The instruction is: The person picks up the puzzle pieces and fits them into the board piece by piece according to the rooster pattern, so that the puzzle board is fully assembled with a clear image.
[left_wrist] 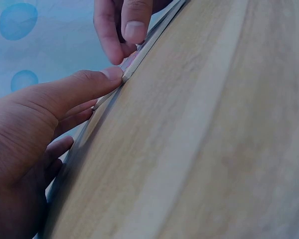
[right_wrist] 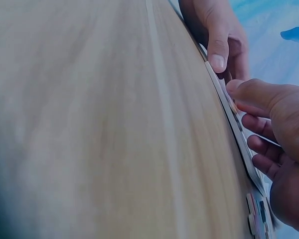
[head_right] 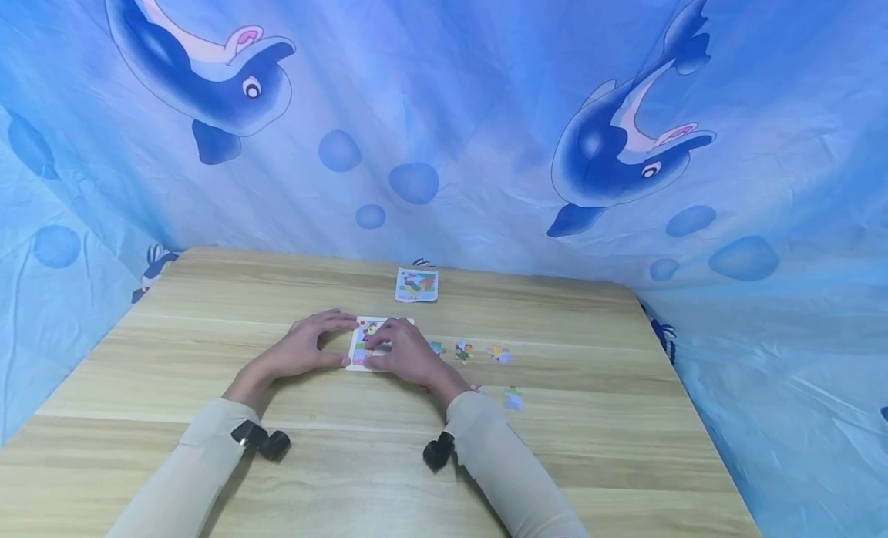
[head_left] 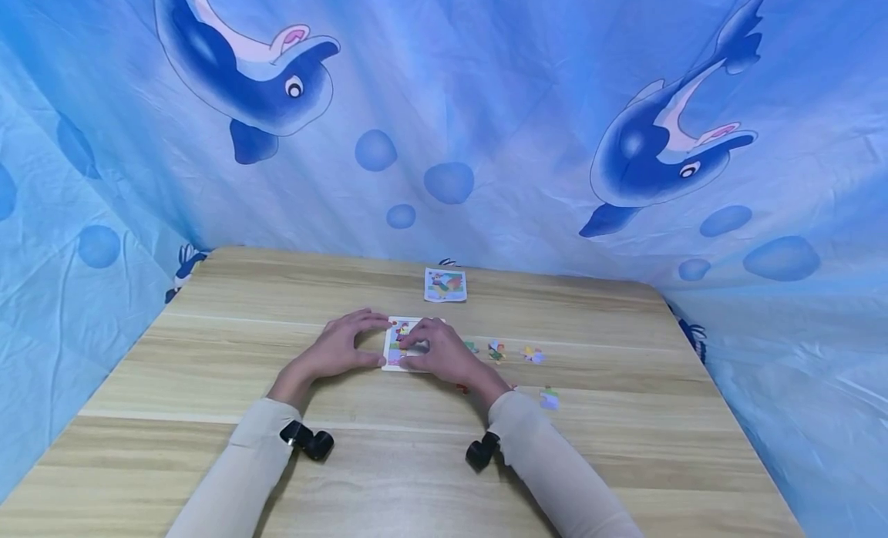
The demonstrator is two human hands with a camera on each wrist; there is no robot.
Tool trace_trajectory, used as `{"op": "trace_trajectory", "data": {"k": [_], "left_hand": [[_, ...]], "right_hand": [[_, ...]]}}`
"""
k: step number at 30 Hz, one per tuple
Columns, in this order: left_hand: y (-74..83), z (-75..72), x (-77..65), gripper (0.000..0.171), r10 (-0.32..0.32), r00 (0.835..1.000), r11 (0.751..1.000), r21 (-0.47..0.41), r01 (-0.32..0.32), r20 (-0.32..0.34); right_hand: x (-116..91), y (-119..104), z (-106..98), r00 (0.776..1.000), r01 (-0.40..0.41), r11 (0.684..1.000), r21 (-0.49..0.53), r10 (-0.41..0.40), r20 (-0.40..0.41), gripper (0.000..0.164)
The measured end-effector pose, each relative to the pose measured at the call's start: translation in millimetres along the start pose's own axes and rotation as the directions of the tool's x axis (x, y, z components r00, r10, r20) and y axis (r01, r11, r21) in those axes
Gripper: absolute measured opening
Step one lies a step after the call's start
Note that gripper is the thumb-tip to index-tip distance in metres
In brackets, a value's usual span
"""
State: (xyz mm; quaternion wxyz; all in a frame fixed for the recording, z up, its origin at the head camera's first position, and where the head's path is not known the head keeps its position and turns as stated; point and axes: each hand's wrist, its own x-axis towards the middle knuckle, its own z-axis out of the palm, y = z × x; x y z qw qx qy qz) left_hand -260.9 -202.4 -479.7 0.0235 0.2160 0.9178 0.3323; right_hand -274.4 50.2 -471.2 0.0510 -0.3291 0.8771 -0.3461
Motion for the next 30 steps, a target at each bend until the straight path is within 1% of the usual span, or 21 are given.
{"op": "trace_trajectory", "data": {"k": [4, 11, 15, 22, 25, 30], "left_hand": [[0.1, -0.2, -0.1, 0.067, 0.003, 1.0, 1.0, 0.0, -0.003, -0.002], [-0.4, 0.0, -1.2, 0.066, 0.021, 1.0, 1.0, 0.01, -0.021, -0.01], [-0.3, -0.1, -1.9, 0.067, 0.015, 1.0, 1.0, -0.001, -0.015, -0.009], [-0.3, 0.2, -2.2, 0.067, 0.005, 1.0, 1.0, -0.015, -0.005, -0.005], [-0.4, 0.8, -1.8, 0.067, 0.01, 1.0, 1.0, -0.013, -0.01, -0.004], [-0.1, 1.2, -0.6, 0.067, 0.009, 1.0, 1.0, -0.007, -0.009, -0.003]], "right_hand": [[1.2, -1.3, 2.0, 1.0, -0.01, 1.0, 0.012, 0.01, 0.002, 0.023], [0.9, -1.3, 4.4, 1.0, 0.022, 0.999, -0.034, -0.022, -0.002, 0.021], [1.2, -0.3, 5.3, 0.999, 0.035, 0.998, -0.056, -0.036, -0.003, 0.02], [2.7, 0.5, 6.6, 0.999, 0.036, 0.996, -0.085, -0.035, 0.006, 0.022], [2.1, 0.4, 5.0, 0.999, 0.037, 0.995, -0.092, -0.035, 0.017, 0.023], [-3.4, 0.3, -5.0, 1.0, 0.015, 0.998, -0.06, -0.013, 0.029, 0.024]]}}
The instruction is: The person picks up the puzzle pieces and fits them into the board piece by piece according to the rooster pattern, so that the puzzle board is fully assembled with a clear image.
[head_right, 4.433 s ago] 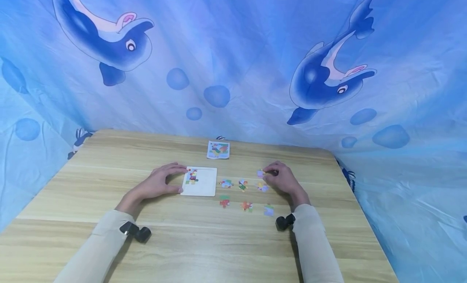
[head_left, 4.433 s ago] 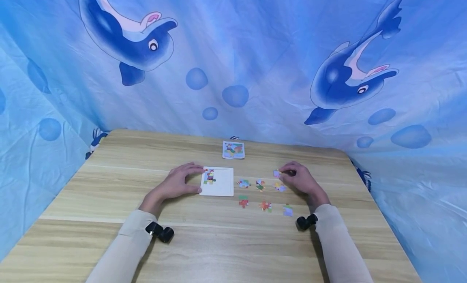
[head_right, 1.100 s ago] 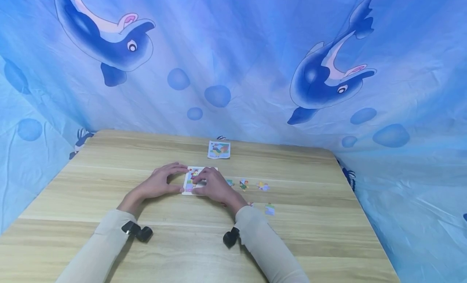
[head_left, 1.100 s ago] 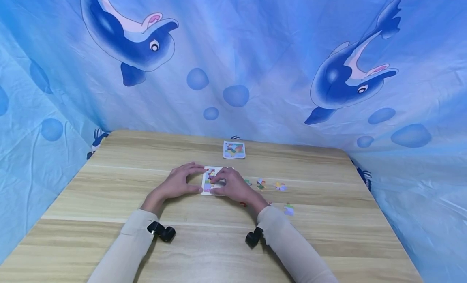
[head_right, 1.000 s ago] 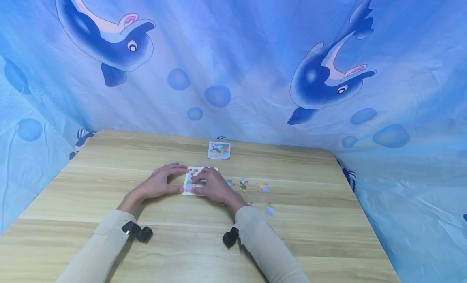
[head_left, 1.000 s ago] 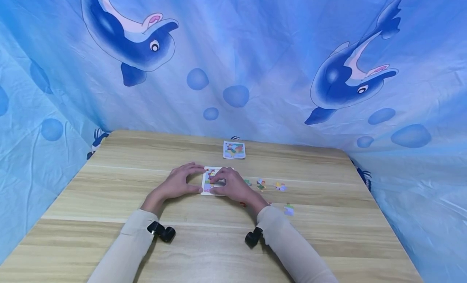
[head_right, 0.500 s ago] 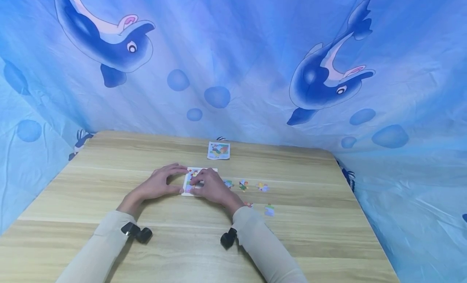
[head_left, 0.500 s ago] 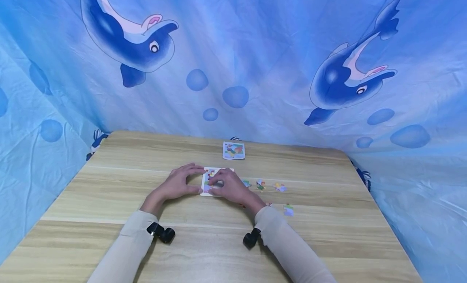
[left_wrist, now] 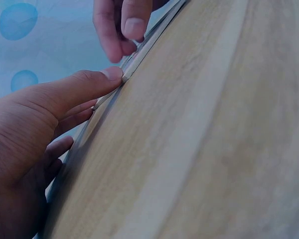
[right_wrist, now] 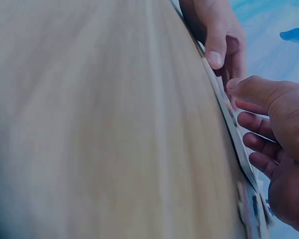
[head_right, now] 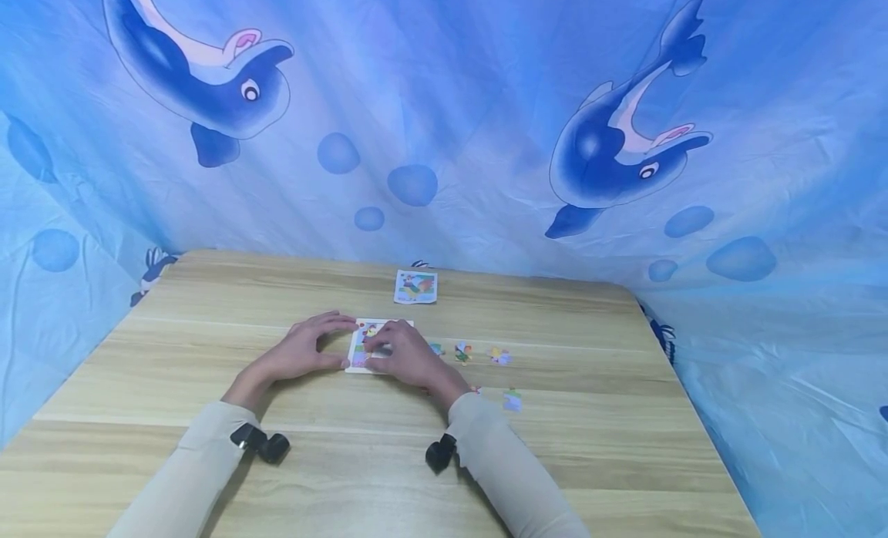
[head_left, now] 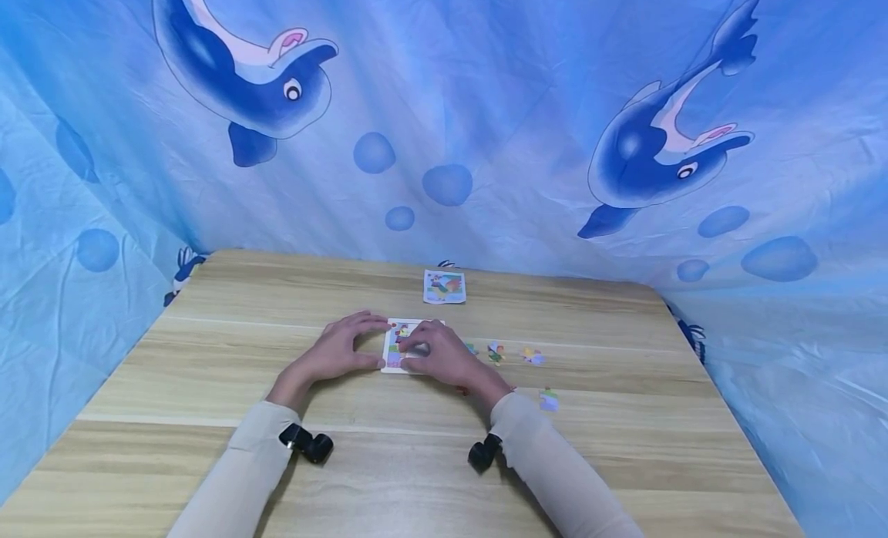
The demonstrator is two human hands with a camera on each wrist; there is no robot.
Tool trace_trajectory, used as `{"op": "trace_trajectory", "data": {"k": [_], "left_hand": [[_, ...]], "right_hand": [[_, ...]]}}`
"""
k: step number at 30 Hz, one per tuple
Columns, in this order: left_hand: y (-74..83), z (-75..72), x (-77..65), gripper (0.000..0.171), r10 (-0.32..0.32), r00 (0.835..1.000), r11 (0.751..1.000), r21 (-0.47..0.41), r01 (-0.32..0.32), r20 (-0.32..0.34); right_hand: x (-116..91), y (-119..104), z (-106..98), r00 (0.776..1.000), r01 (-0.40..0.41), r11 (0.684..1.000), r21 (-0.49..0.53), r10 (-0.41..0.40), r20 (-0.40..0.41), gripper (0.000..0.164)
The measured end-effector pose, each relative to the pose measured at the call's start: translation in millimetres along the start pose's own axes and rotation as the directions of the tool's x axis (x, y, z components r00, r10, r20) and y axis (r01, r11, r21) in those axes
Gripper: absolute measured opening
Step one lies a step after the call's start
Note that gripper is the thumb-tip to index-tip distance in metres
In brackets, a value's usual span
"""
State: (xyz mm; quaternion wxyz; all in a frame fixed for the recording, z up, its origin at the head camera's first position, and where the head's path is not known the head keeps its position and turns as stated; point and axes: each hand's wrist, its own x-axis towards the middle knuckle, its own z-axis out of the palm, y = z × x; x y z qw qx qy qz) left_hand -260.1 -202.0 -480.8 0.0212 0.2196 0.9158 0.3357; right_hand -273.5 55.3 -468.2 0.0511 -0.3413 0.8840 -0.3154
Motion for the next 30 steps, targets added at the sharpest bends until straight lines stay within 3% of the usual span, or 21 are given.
{"op": "trace_trajectory", "data": {"k": [6, 18, 30], "left_hand": [[1.2, -0.1, 1.0, 0.068, -0.017, 1.0, 1.0, -0.011, 0.017, 0.005], [1.3, -1.4, 2.2, 0.069, -0.008, 1.0, 1.0, 0.006, 0.008, 0.003], [0.2, -0.4, 0.0, 0.068, -0.006, 1.0, 1.0, -0.01, 0.006, 0.004]], "right_hand": [[-15.6, 7.7, -20.6, 0.997, -0.065, 0.997, 0.052, 0.067, -0.031, 0.026], [-59.1, 48.5, -58.9, 0.977, -0.132, 0.987, 0.097, 0.145, -0.154, 0.026], [-69.5, 64.9, -58.6, 0.984, -0.122, 0.992, 0.038, 0.126, -0.125, 0.023]]}}
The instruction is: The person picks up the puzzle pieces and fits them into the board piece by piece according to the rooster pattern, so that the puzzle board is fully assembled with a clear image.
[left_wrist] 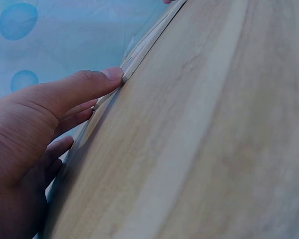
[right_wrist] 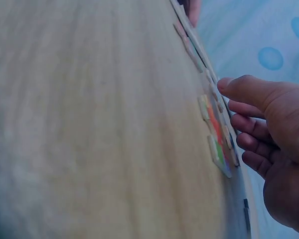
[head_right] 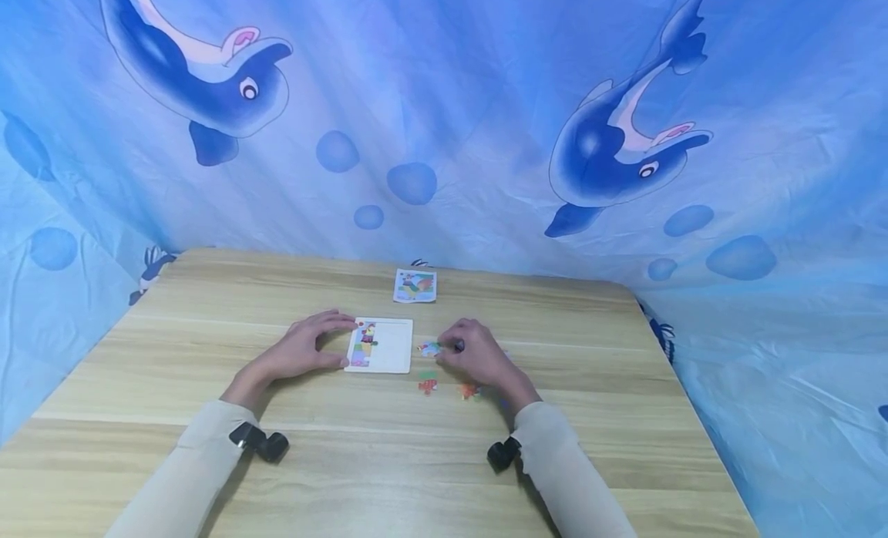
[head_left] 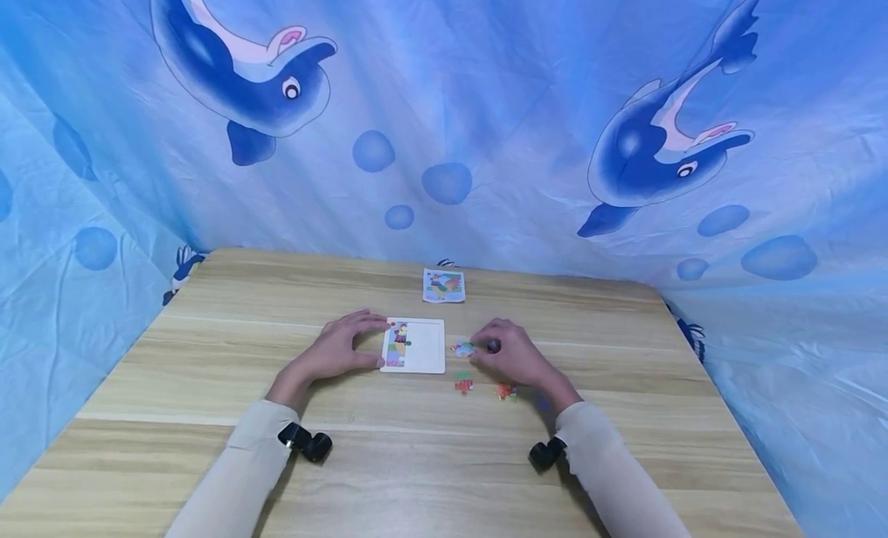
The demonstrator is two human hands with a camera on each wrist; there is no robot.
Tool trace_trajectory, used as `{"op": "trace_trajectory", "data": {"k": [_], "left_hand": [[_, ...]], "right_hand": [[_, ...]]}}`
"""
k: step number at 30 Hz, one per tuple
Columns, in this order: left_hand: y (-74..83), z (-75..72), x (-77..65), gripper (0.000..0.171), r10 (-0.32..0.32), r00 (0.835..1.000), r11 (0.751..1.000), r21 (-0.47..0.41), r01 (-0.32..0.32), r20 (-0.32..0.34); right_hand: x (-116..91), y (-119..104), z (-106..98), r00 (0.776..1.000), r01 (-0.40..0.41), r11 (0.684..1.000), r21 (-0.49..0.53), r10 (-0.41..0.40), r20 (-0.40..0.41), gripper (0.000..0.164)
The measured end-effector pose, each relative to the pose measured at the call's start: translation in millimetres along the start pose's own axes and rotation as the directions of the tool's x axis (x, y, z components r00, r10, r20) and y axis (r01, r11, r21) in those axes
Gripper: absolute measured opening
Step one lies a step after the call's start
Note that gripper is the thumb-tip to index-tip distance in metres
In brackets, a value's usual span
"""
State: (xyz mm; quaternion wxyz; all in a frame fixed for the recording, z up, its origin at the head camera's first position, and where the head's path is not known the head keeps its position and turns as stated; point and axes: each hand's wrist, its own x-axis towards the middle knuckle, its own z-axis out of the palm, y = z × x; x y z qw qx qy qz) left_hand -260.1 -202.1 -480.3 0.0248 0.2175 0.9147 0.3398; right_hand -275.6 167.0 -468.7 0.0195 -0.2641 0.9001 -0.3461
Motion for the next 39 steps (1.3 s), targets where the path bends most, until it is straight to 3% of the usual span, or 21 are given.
{"op": "trace_trajectory", "data": {"k": [17, 39], "left_hand": [[0.9, -0.3, -0.5, 0.068, 0.005, 1.0, 1.0, 0.012, -0.005, -0.007], [1.0, -1.2, -1.3, 0.069, -0.009, 1.0, 1.0, 0.008, 0.009, -0.006]], "right_hand": [[2.6, -0.2, 3.7, 1.0, 0.005, 0.999, -0.038, -0.006, -0.007, 0.025], [13.2, -2.1, 5.5, 0.999, -0.022, 1.0, 0.005, 0.022, -0.032, 0.023]]}}
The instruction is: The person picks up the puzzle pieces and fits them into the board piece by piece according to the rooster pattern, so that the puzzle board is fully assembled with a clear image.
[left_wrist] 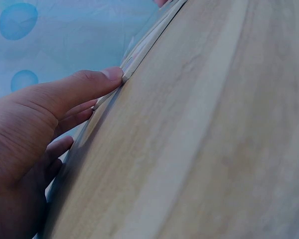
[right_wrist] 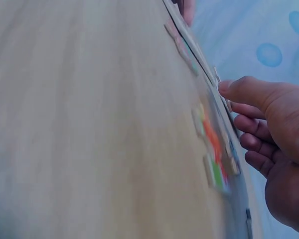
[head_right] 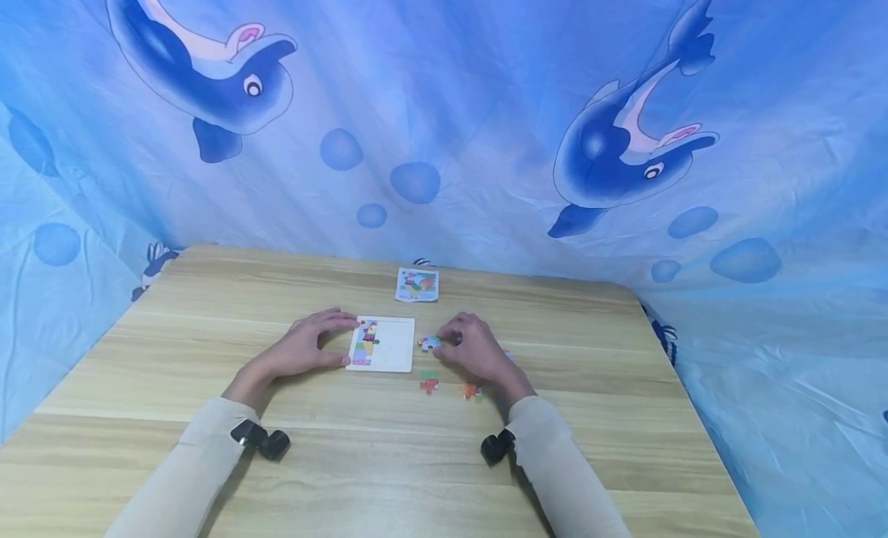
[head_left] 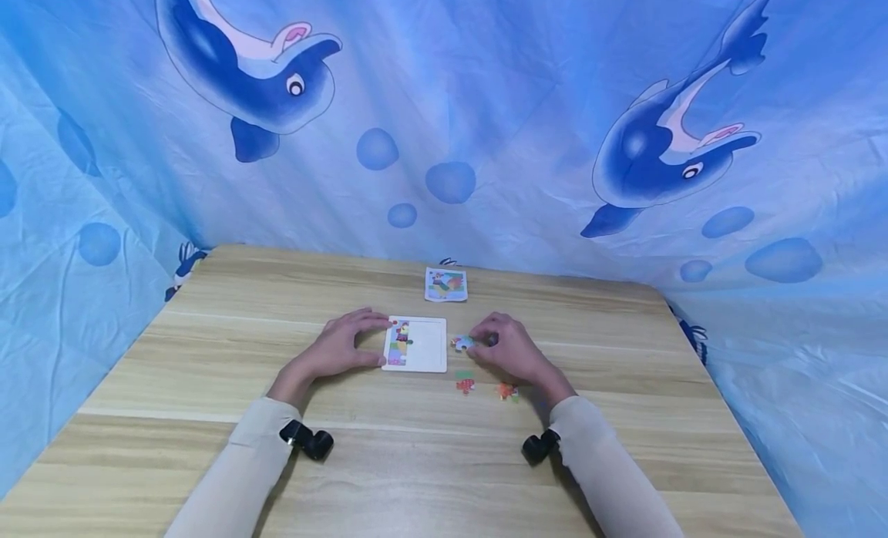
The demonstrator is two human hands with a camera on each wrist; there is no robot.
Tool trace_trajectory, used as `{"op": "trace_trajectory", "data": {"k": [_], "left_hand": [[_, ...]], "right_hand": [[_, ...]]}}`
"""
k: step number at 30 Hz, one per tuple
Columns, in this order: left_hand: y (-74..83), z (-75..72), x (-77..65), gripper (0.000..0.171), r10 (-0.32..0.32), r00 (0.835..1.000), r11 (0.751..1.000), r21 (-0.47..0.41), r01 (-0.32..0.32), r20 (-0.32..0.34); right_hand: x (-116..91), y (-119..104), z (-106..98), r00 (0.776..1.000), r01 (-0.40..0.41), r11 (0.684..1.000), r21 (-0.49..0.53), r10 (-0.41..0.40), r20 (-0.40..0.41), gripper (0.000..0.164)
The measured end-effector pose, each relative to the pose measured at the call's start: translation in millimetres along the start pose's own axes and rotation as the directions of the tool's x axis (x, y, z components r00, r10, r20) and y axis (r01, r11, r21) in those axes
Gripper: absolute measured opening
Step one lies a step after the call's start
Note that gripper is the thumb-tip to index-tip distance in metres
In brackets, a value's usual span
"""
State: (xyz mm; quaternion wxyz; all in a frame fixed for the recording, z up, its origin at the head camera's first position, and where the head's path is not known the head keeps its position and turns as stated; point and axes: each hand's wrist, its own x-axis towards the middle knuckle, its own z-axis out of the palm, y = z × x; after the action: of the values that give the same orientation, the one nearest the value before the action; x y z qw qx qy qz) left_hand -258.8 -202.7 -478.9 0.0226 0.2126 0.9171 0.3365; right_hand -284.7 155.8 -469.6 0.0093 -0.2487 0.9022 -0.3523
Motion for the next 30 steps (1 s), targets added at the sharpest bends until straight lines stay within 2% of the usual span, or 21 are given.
{"op": "trace_trajectory", "data": {"k": [13, 30], "left_hand": [[-0.9, 0.2, 0.0, 0.067, 0.011, 1.0, 1.0, -0.001, -0.011, -0.005], [-1.0, -0.4, 0.4, 0.068, -0.002, 1.0, 1.0, 0.001, 0.002, 0.0]], "right_hand": [[29.1, -21.4, 17.7, 1.0, -0.015, 0.998, 0.059, 0.015, 0.005, 0.023], [61.8, -40.5, 42.7, 1.0, 0.016, 0.999, 0.041, -0.017, 0.017, 0.024]]}}
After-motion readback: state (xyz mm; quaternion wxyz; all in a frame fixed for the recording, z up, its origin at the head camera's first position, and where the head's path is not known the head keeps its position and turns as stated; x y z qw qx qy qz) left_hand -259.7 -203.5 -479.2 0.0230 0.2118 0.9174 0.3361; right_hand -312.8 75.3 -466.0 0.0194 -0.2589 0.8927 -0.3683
